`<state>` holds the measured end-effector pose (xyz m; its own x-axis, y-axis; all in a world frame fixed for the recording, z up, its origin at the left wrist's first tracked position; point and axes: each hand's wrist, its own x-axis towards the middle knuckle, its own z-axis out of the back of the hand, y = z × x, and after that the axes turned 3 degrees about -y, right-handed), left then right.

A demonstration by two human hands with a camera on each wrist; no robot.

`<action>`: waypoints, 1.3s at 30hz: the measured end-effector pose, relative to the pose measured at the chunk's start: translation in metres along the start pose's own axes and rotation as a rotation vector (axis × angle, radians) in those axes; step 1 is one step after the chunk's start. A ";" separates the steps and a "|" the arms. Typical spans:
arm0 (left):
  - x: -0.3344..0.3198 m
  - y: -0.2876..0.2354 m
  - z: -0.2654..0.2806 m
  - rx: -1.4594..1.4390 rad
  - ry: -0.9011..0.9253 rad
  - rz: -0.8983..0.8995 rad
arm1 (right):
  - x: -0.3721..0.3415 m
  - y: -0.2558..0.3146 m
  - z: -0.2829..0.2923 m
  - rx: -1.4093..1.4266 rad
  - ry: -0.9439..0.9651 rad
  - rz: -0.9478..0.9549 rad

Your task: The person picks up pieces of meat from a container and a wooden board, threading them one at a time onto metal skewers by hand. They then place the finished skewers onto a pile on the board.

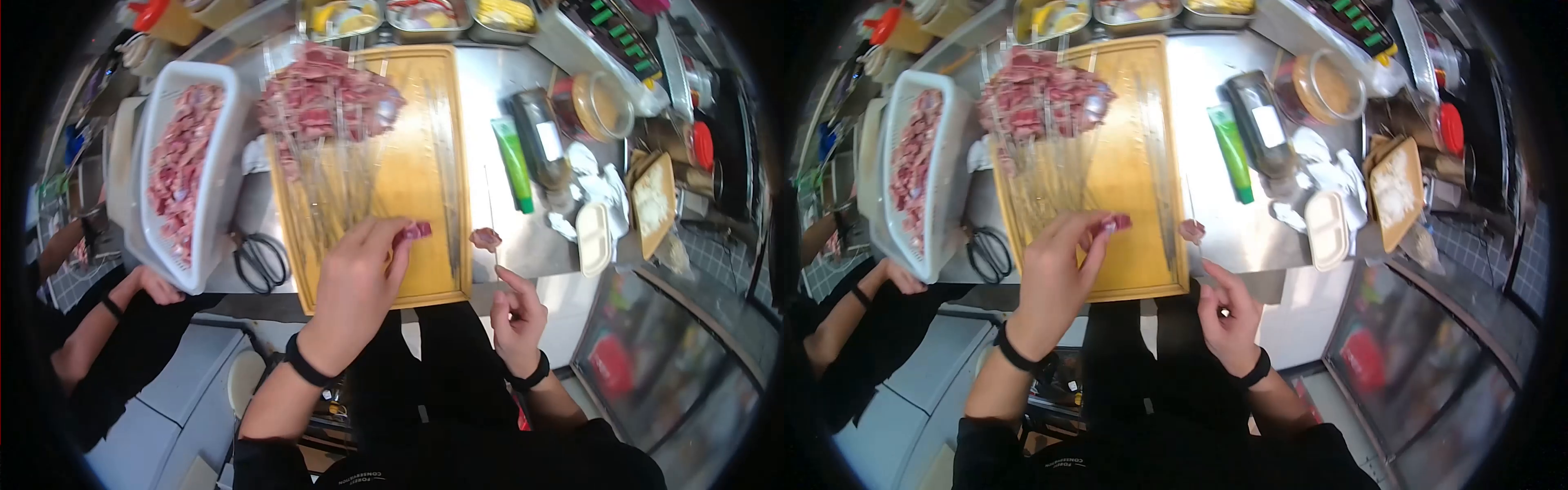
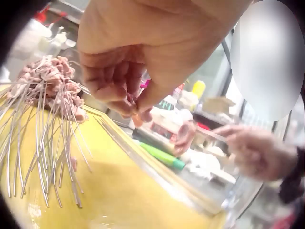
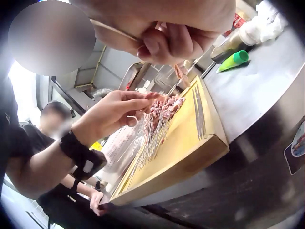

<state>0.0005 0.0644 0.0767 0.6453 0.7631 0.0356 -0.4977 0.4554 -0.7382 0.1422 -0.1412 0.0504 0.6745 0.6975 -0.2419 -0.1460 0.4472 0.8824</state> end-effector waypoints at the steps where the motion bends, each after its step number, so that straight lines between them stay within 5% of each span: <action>1: 0.003 0.003 -0.013 -0.020 0.017 -0.004 | 0.000 0.000 0.002 0.000 0.000 0.014; 4: 0.002 0.010 -0.040 0.220 -0.084 -0.194 | 0.001 -0.002 0.006 0.003 -0.022 0.037; 6: -0.010 0.014 -0.046 0.340 0.118 -0.056 | 0.002 0.000 0.008 -0.022 -0.011 0.082; 10: -0.022 0.015 -0.037 0.274 0.227 0.030 | 0.000 -0.009 0.005 -0.003 -0.020 0.057; 14: -0.006 0.025 -0.034 0.260 0.111 -0.159 | -0.001 -0.010 0.002 0.026 -0.003 0.041; 17: 0.009 0.027 -0.032 0.272 0.319 -0.363 | -0.002 -0.007 0.001 0.025 0.017 0.031; 20: 0.002 0.036 -0.040 0.232 0.281 -0.319 | -0.002 -0.008 0.003 0.010 0.025 0.048; 22: -0.011 0.037 -0.044 0.211 0.179 -0.050 | -0.004 -0.008 0.003 -0.002 0.032 0.070; 28: -0.037 0.032 -0.042 0.081 0.003 0.180 | -0.025 -0.012 -0.002 -0.167 0.143 0.170; 39: -0.039 0.043 -0.062 0.172 -0.089 0.160 | -0.050 -0.027 -0.013 -0.301 0.309 0.261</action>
<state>-0.0098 0.0261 0.0018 0.5006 0.8657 -0.0077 -0.6858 0.3911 -0.6138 0.1032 -0.1803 0.0336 0.3481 0.9207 -0.1767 -0.5144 0.3452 0.7850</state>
